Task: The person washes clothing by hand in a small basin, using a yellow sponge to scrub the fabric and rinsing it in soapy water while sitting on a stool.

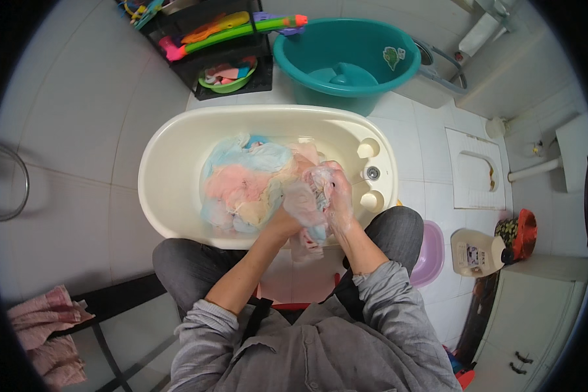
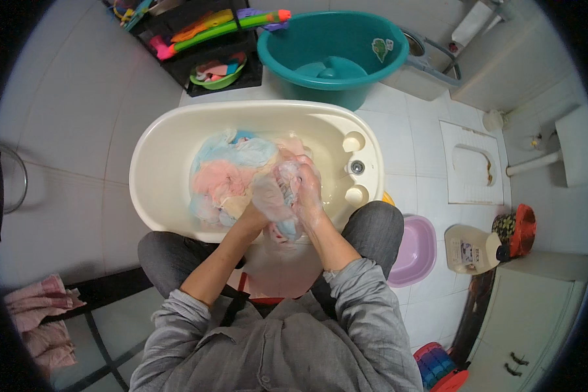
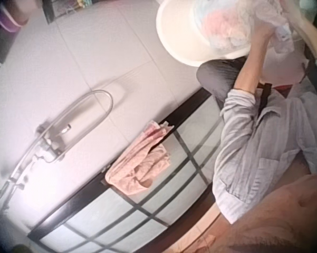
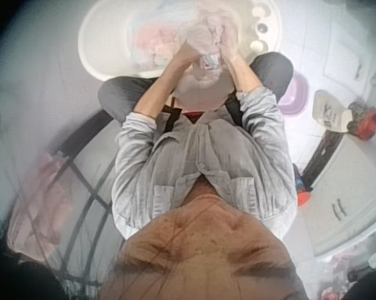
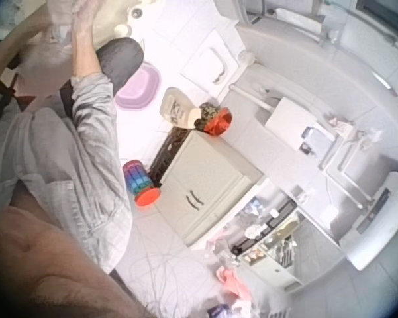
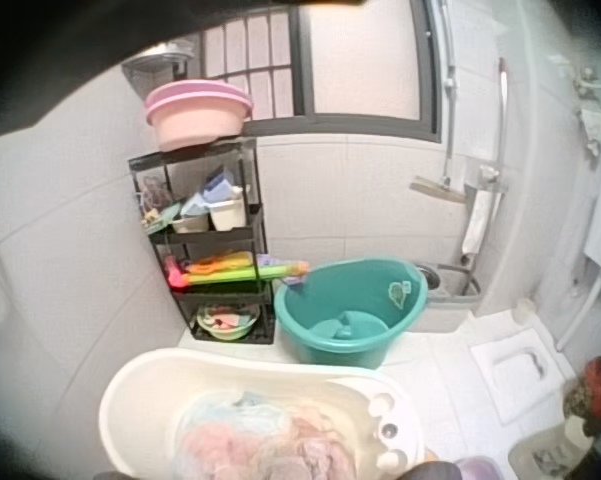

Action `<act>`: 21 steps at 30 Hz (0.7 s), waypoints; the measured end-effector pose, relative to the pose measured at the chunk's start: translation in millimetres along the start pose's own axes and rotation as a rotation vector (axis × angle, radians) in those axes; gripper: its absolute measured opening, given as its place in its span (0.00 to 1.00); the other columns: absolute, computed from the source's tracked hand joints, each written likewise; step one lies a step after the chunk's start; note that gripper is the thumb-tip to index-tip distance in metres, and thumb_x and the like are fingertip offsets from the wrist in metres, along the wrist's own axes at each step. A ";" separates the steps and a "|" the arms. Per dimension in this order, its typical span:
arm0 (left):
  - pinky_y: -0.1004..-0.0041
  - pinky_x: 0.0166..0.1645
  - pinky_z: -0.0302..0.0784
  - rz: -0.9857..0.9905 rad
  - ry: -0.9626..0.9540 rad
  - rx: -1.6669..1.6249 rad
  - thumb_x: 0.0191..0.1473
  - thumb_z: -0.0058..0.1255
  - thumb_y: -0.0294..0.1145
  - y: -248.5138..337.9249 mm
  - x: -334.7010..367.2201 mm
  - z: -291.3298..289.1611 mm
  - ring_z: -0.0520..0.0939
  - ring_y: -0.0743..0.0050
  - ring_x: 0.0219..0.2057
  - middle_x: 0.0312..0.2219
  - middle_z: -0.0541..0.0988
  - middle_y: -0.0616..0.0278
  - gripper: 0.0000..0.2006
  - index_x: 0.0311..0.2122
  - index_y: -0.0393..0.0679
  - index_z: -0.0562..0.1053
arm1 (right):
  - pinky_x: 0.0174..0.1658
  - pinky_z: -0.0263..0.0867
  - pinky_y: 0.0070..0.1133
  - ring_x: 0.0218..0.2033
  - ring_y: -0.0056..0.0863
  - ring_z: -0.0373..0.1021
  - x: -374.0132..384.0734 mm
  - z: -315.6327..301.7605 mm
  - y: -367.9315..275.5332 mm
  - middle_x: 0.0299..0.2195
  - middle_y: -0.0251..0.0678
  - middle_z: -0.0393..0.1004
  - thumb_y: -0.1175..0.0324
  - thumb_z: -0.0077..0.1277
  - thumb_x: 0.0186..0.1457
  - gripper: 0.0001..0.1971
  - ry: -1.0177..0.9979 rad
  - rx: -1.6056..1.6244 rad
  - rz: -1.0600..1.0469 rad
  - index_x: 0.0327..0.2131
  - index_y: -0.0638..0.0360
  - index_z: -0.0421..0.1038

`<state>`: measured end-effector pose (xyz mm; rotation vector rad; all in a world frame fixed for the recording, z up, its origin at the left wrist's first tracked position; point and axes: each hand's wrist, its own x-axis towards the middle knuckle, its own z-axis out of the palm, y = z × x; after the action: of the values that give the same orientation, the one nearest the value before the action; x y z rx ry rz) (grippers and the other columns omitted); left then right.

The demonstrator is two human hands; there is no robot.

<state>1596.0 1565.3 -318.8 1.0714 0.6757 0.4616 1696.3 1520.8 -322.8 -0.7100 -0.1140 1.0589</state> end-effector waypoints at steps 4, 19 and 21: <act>0.77 0.35 0.65 0.295 -0.186 0.467 0.30 0.52 0.25 -2.6 7.2 -12.8 0.70 0.77 0.31 0.28 0.69 0.66 0.16 0.31 0.40 0.67 | 0.36 0.61 0.18 0.32 0.27 0.65 9.0 5.2 4.3 0.28 0.39 0.67 0.71 0.43 0.43 0.06 -0.128 -0.325 -0.058 0.28 0.59 0.60; 0.77 0.32 0.68 0.062 0.098 -0.081 0.35 0.51 0.26 -23.8 5.7 -21.9 0.73 0.78 0.30 0.31 0.71 0.66 0.19 0.39 0.41 0.65 | 0.40 0.60 0.19 0.35 0.23 0.65 42.6 38.0 21.3 0.32 0.35 0.70 0.80 0.42 0.42 0.11 -0.304 -0.870 0.137 0.33 0.66 0.68; 0.76 0.36 0.67 0.001 0.103 0.222 0.35 0.52 0.28 -29.1 8.5 -26.2 0.71 0.76 0.34 0.33 0.70 0.64 0.21 0.40 0.40 0.64 | 0.38 0.60 0.18 0.32 0.22 0.65 47.8 24.5 28.4 0.31 0.35 0.70 0.80 0.39 0.44 0.10 -0.362 -1.101 -0.115 0.31 0.65 0.68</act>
<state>1584.4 1575.4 -355.8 1.2630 0.8317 0.4527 1688.9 1580.4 -332.0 -1.4565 -1.0963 0.9558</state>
